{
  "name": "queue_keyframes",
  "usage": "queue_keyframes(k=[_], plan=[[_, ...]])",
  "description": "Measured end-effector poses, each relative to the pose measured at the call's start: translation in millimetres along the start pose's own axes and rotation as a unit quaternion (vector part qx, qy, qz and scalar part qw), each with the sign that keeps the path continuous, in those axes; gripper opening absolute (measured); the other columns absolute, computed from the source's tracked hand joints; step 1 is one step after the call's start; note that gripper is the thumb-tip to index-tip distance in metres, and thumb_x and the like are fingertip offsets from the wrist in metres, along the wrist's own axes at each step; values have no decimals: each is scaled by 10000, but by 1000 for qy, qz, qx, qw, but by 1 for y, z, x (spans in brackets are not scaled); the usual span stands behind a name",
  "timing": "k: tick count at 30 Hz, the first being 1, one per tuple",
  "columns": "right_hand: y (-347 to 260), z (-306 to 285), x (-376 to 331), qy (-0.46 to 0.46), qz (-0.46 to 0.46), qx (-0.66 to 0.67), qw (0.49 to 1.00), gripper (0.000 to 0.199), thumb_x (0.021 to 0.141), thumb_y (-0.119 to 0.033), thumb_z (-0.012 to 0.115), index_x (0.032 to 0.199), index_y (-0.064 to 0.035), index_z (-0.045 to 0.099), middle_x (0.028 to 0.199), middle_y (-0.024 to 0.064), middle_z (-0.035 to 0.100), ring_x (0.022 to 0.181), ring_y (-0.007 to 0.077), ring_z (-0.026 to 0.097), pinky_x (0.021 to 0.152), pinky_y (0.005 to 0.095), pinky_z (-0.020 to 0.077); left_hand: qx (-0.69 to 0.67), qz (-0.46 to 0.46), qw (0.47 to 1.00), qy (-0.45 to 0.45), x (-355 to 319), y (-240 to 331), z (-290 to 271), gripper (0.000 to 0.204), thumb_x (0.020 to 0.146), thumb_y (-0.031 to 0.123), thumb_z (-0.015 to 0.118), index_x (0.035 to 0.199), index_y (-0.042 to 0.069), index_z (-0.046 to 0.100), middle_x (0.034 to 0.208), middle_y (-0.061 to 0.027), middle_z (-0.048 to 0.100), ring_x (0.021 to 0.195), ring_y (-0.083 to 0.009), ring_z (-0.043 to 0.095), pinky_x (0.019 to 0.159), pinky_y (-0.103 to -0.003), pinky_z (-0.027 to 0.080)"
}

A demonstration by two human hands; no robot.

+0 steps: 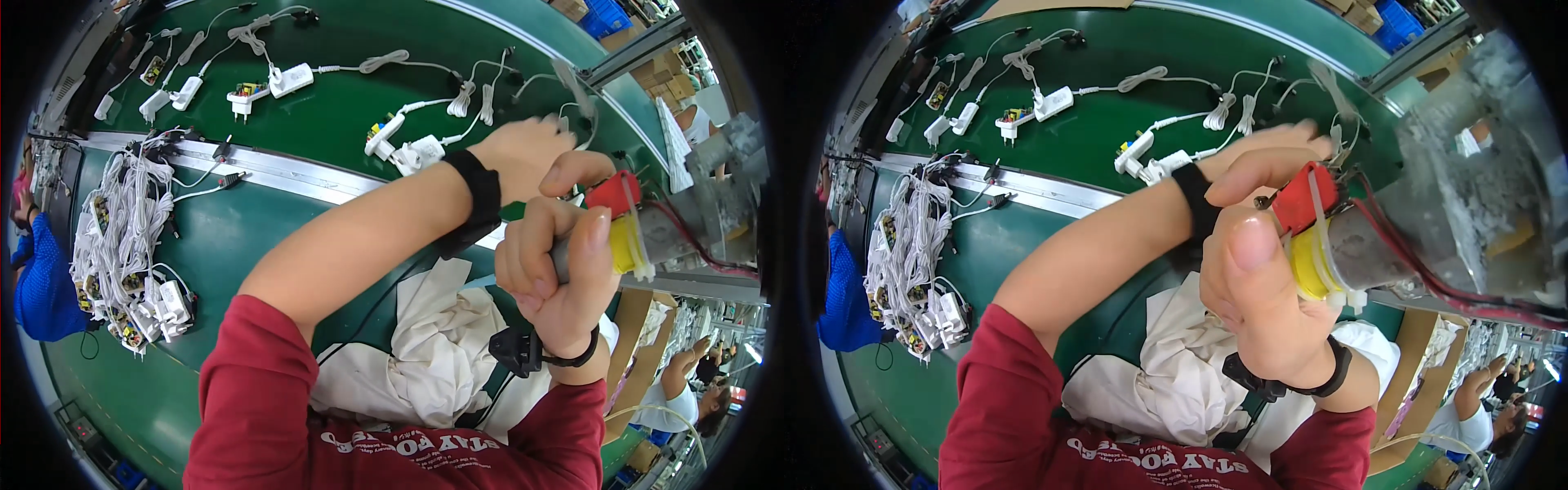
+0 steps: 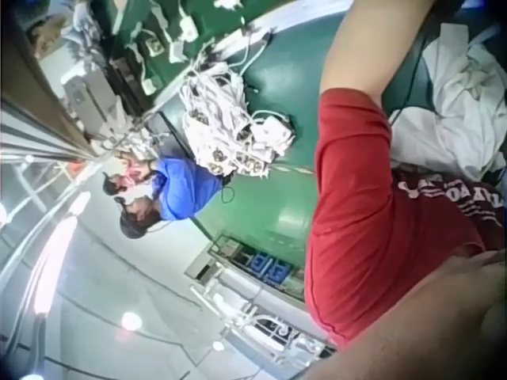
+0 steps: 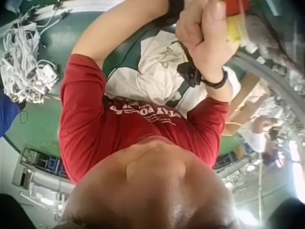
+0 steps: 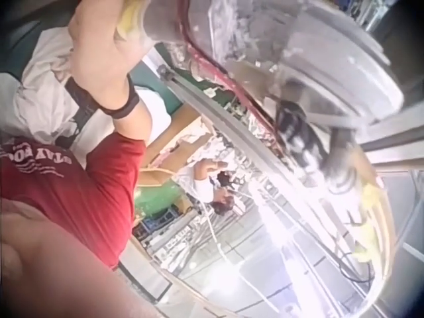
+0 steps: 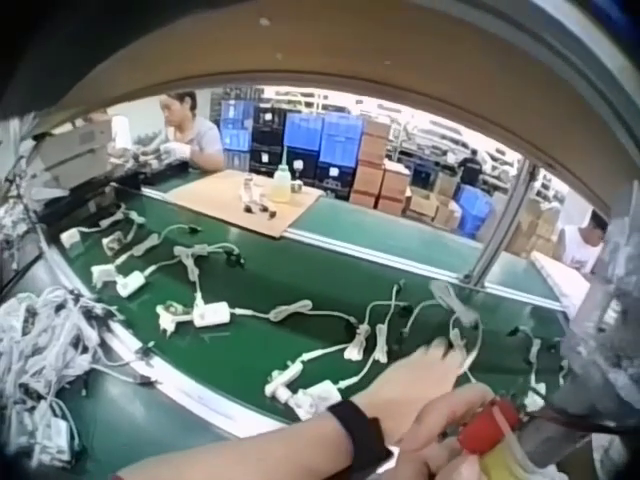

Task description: The person picks up a circuit board with an attached power cord, applies glue to it using a dispenser, and places the assembly onto the green table, repeating this process for several units.

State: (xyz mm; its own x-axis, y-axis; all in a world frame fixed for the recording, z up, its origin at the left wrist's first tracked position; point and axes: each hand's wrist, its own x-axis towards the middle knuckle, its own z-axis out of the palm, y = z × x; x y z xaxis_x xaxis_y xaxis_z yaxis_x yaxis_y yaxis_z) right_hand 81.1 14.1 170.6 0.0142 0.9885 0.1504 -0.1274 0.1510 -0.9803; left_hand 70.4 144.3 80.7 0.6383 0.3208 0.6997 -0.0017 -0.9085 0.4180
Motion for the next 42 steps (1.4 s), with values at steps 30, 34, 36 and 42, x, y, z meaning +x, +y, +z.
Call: queue_keyframes(k=[30, 34, 36, 42], plan=[[16, -10, 28, 71, -25, -7, 997, 259, 948, -316, 435, 964, -58, 423, 453, -35, 285, 337, 50, 259, 324, 215, 231, -416, -123, 888, 151, -55, 114, -160, 109, 804, 76, 503, 859, 20, 579, 879, -79, 560, 775, -115, 541, 629, -268, 447], [14, -7, 28, 65, 2, 40, 997, 190, 934, -229, 477, 945, -40, 456, 502, -19, 356, 386, 53, 314, 370, 214, 274, -411, -124, 894, 130, -56, 100, -165, 111, 808, 66, 502, 877, 15, 572, 879, -87, 561, 772, -117, 546, 637, -268, 451], [14, -4, 26, 66, 1, 39, 997, 179, 932, -221, 480, 940, -44, 455, 505, -18, 363, 394, 52, 319, 374, 212, 274, -410, -124, 896, 119, -56, 95, -167, 113, 810, 60, 501, 886, 12, 568, 878, -90, 561, 771, -118, 548, 641, -268, 454], [10, -3, 25, 76, -6, 44, 996, 165, 928, -210, 486, 935, -49, 451, 511, -20, 373, 406, 49, 327, 380, 210, 274, -397, -129, 904, 90, -54, 101, -162, 121, 815, 45, 498, 912, 4, 558, 877, -102, 563, 766, -120, 555, 654, -269, 460]])
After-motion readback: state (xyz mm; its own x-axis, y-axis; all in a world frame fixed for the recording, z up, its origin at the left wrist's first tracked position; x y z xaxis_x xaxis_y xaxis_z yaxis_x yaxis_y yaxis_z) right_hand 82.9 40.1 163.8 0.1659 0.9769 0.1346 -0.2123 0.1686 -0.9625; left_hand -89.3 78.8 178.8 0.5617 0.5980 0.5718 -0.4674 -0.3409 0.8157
